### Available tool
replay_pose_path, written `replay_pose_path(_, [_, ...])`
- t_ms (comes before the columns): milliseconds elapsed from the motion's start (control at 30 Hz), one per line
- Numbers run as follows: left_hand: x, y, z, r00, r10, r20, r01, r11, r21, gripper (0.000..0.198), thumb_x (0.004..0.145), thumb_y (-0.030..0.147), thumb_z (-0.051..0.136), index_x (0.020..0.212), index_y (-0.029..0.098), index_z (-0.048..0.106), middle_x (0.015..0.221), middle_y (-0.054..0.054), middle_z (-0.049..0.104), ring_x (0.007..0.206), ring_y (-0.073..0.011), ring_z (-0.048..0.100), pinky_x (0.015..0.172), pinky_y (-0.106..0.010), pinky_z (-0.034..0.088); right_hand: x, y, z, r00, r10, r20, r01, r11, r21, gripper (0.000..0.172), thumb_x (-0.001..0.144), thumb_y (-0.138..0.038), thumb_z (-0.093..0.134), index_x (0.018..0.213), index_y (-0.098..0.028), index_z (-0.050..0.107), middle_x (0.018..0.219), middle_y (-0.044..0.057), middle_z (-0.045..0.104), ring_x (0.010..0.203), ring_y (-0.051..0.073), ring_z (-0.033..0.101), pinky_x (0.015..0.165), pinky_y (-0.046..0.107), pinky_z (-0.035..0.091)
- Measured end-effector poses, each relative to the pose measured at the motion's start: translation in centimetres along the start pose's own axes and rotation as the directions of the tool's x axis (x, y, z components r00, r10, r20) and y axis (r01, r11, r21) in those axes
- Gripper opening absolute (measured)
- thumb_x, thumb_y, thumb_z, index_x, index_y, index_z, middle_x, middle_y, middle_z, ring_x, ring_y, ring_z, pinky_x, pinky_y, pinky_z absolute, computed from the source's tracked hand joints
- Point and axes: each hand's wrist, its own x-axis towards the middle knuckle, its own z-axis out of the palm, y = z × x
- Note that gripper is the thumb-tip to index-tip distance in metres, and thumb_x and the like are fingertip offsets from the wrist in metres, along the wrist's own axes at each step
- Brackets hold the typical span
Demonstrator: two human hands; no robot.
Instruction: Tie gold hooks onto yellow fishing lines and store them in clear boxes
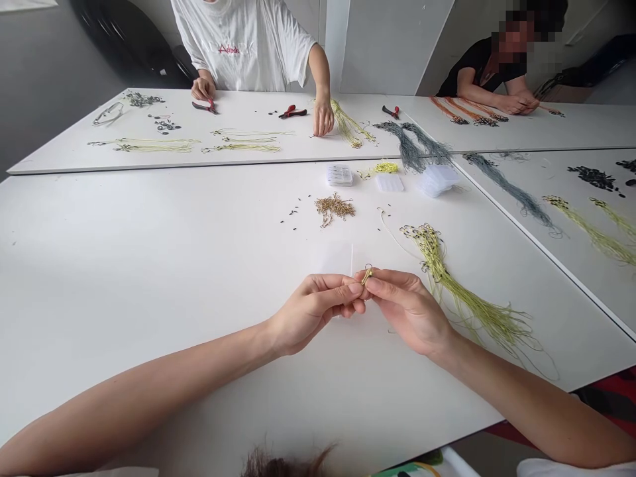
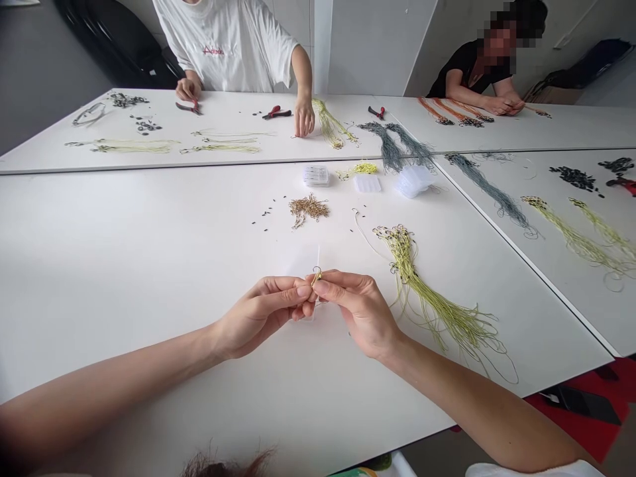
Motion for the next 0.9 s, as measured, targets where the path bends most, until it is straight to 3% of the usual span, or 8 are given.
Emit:
replay_pose_path(133, [-0.06, 0.16, 0.02, 1.0, 0.012, 0.009, -0.012, 1.0, 0.005, 0.023, 0.092, 0.028, 0.058, 0.075, 0.014, 0.067, 0.075, -0.002, 0.056, 0.072, -0.011, 0.044, 0.069, -0.026, 0.034, 0.0, 0.01, -0.16, 1.0, -0.006, -0.001, 0.006, 1.0, 0.008, 0.014, 0.085, -0.027, 0.065, 0.093, -0.026, 0.077, 0.078, 0.003, 0.069, 0.072, 0.019, 0.061, 0.081, 0.042, 0.046])
replay_pose_path(533, [-0.13, 0.02, -0.21, 1.0, 0.004, 0.031, -0.006, 0.998, 0.067, 0.029, 0.093, 0.03, 0.056, 0.072, 0.012, 0.063, 0.074, -0.003, 0.056, 0.067, -0.0098, 0.042, 0.065, -0.026, 0.032, 0.17, 0.21, -0.38, 0.997, -0.011, 0.081, 0.009, 1.0, 0.019, 0.014, 0.088, -0.02, 0.062, 0.088, -0.024, 0.076, 0.066, 0.0, 0.064, 0.07, 0.017, 0.059, 0.08, 0.04, 0.047])
replay_pose_path(733, [-0.12, -0.6, -0.08, 0.999, 0.048, -0.021, -0.045, 0.993, 0.112, 0.026, 0.093, 0.032, 0.058, 0.08, 0.012, 0.067, 0.077, -0.004, 0.06, 0.07, -0.01, 0.046, 0.068, -0.025, 0.036, -0.08, 0.24, -0.14, 0.998, -0.056, 0.01, 0.056, 0.998, 0.002, 0.012, 0.088, -0.02, 0.062, 0.087, -0.023, 0.074, 0.069, 0.001, 0.063, 0.07, 0.016, 0.057, 0.077, 0.038, 0.047])
replay_pose_path(900, [-0.04, -0.57, -0.06, 0.998, 0.046, -0.034, -0.042, 0.993, 0.112, 0.024, 0.093, 0.033, 0.057, 0.095, 0.012, 0.069, 0.089, -0.008, 0.066, 0.075, -0.0122, 0.053, 0.075, -0.028, 0.042, -0.11, -0.05, -0.36, 0.992, -0.085, -0.094, 0.083, 0.996, -0.032, 0.011, 0.088, -0.021, 0.063, 0.086, -0.024, 0.073, 0.085, 0.002, 0.067, 0.069, 0.014, 0.054, 0.077, 0.036, 0.046])
